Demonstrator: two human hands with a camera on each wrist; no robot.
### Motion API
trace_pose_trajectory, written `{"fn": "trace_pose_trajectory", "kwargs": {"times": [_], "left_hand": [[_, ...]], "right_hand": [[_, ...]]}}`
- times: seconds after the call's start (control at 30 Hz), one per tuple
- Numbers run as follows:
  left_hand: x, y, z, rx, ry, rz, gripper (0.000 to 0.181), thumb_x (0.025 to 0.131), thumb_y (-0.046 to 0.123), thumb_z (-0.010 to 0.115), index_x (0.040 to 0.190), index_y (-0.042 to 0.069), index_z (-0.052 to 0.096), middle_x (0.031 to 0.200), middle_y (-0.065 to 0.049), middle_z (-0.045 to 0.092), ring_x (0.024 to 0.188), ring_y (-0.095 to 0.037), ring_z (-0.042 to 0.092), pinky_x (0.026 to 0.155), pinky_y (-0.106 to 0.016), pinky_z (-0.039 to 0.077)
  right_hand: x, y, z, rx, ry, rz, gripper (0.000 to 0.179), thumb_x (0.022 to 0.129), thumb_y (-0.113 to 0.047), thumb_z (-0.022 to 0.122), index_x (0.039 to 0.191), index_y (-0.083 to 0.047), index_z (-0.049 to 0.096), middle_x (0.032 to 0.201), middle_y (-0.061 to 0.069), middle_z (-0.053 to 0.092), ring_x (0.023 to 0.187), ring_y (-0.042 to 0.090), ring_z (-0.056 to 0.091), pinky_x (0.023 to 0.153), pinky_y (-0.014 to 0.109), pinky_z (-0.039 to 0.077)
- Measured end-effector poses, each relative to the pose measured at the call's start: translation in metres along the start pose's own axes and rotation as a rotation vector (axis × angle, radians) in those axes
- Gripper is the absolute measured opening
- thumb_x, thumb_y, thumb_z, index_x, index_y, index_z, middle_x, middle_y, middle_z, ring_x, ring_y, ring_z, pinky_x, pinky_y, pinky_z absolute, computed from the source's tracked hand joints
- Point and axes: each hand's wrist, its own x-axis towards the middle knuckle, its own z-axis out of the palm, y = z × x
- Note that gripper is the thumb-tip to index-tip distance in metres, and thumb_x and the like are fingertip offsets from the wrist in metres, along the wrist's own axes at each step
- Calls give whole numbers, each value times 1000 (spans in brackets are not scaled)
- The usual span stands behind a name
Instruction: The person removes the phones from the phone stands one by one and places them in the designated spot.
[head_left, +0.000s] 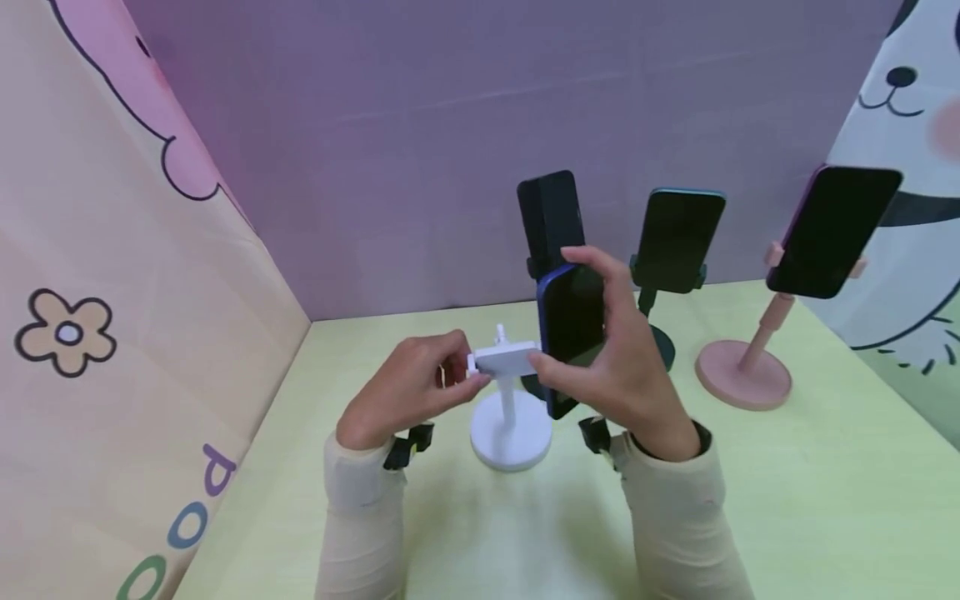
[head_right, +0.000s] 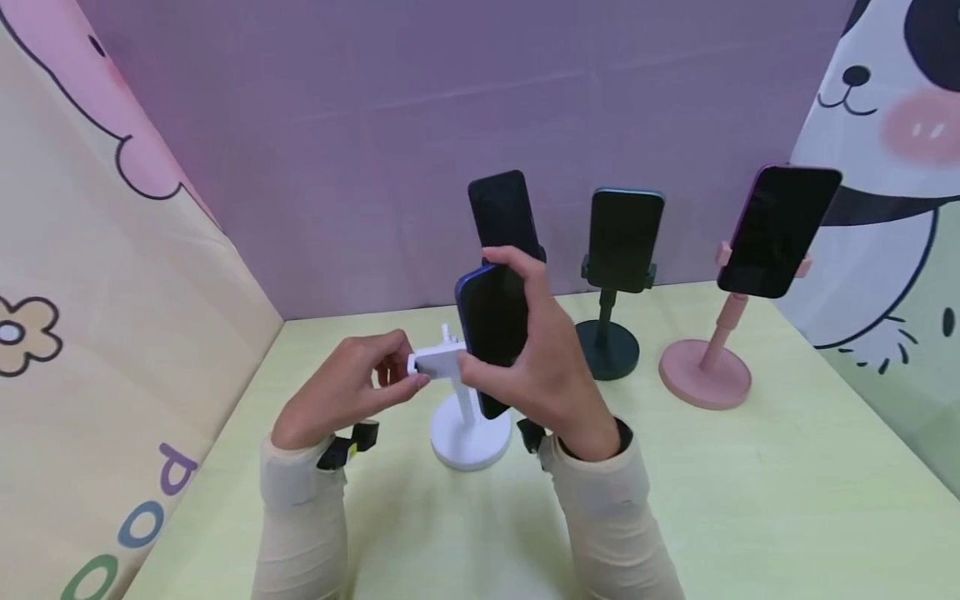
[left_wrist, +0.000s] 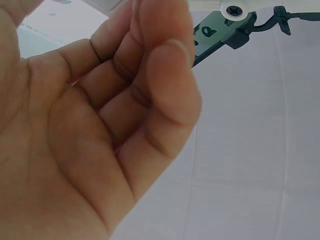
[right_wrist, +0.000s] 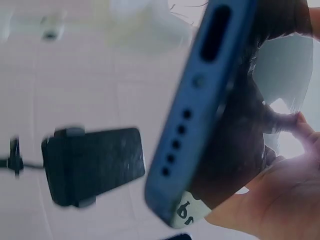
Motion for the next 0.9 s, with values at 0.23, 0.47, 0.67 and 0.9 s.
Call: {"fn": "trace_pose_trajectory", "kwargs": {"times": [0.23, 0.47, 0.67, 0.9], "left_hand": [[1, 1, -1, 10, -5, -14, 19, 87, 27, 72, 84, 16, 57, 71, 7, 56, 62, -11, 52, 54, -26, 47], [-1, 0, 0, 12, -3, -16, 20, 87, 28, 72, 84, 16, 56, 71, 7, 56, 63, -11, 52, 55, -25, 47], [-2, 0, 0, 4, -7, -15, 19, 87, 26, 72, 85, 16, 57, 72, 7, 57, 62, -11, 52, 55, -25, 48], [-1, 1, 0, 11, -11, -13, 18, 88, 28, 71, 88, 16, 57, 72, 8, 57, 63, -10, 52, 56, -25, 48]], "right_hand": [[-3, 11, -25, -71, 9, 118, 92, 72, -3, 80, 145, -27, 29, 118, 3, 56, 93, 17, 54, 75, 27, 52], [-5, 25, -44, -176, 50, 221, 91, 76, -11, 79, 146, -33, 25, 121, 8, 56, 92, 24, 55, 70, 24, 52], [-14, 34, -52, -297, -29, 299, 90, 79, -18, 78, 147, -34, 23, 127, 17, 53, 93, 35, 59, 69, 51, 56], [-30, 58, -63, -555, -114, 376, 86, 78, -21, 76, 147, -21, 26, 116, 24, 50, 92, 36, 51, 66, 54, 54]]}}
